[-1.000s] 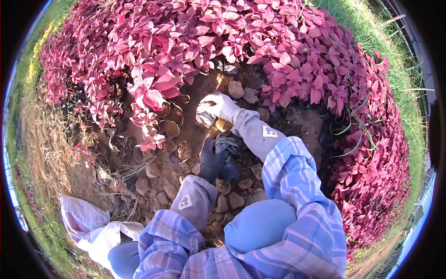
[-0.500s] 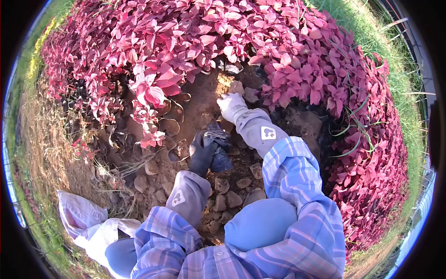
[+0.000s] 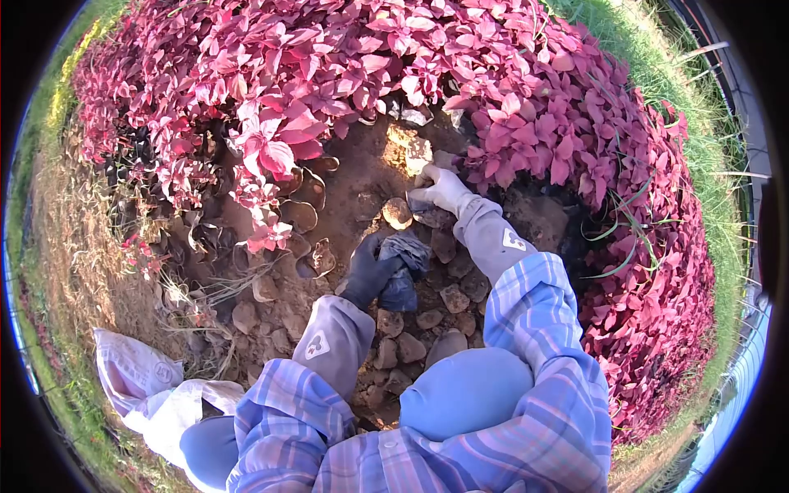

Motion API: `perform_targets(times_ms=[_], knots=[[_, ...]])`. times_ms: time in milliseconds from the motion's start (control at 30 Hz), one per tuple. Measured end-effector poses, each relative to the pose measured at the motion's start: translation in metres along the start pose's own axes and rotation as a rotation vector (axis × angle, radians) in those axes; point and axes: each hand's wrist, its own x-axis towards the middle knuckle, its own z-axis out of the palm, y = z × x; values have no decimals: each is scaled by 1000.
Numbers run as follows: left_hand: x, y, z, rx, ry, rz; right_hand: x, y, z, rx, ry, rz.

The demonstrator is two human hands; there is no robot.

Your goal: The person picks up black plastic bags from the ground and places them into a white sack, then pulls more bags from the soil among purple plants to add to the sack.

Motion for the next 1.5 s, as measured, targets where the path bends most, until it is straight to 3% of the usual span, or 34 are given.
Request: perform_targets(times_ms=[167, 267, 400, 433, 533, 567, 600, 633, 667, 733, 800, 833, 867, 900, 933, 967, 1000, 1100, 1167, 1200, 1267, 1400, 1467, 1500], knots=[[-11, 10, 13, 40, -101, 18, 2, -9, 1, 80, 249, 2], [-14, 9, 18, 50, -106, 18, 0, -19, -3, 334, 349, -51], [-14, 9, 25, -25, -19, 70, -15, -53, -13, 0, 628, -594], [-15, 16, 25, -37, 25, 85, -20, -61, -13, -67, 622, -586], [-15, 30, 22, -59, 81, 73, -42, -78, 3, 316, 225, -318], [-15, 29, 24, -52, 121, 103, -47, -79, 11, 247, 22, -276], [-15, 28, 24, -43, 159, 136, -51, -80, 24, 237, -97, -412], [-12, 13, 27, -87, 177, 112, -57, -88, 28, 96, -160, -364], [-10, 7, 23, -31, 99, 23, -60, -96, 29, -48, -222, -317], [-11, -2, 9, 79, -59, -158, -50, -87, 36, -80, -126, -334], [-24, 9, -6, 284, -258, 19, -43, -110, 24, -147, -158, -281], [-31, 24, -20, 410, -399, 111, -34, -112, 24, -174, -160, -368], [-39, 40, -36, 535, -540, 203, -32, -128, 19, -112, -264, -226], [-48, 54, -54, 551, -700, 37, -26, -141, 16, -207, -297, -271], [-56, 65, -72, 689, -747, 100, -21, -155, 13, -302, -329, -313], [-66, 72, -91, 825, -794, 162, -21, -175, 10, -306, -403, -174], [-74, 74, -113, 872, -804, 248, -15, -185, 10, -351, -444, -203], [-96, 89, -167, 999, -783, 102, 2, -213, 22, -586, -617, -295], [-99, 63, -197, 936, -717, 124, 11, -229, 37, -735, -751, -375], [-100, 48, -209, 904, -688, 134, 16, -225, 53, -685, -788, -285], [-106, 42, -217, 857, -560, 111, 31, -204, 92, -653, -784, -271], [-121, 26, -216, 530, -282, 136, 53, -133, 171, -1057, -645, -420], [-126, 0, -213, 423, -169, 152, 17, -155, 174, -634, -403, 134], [-128, -13, -215, 405, -152, 112, 21, -128, 187, -767, -497, -35]])
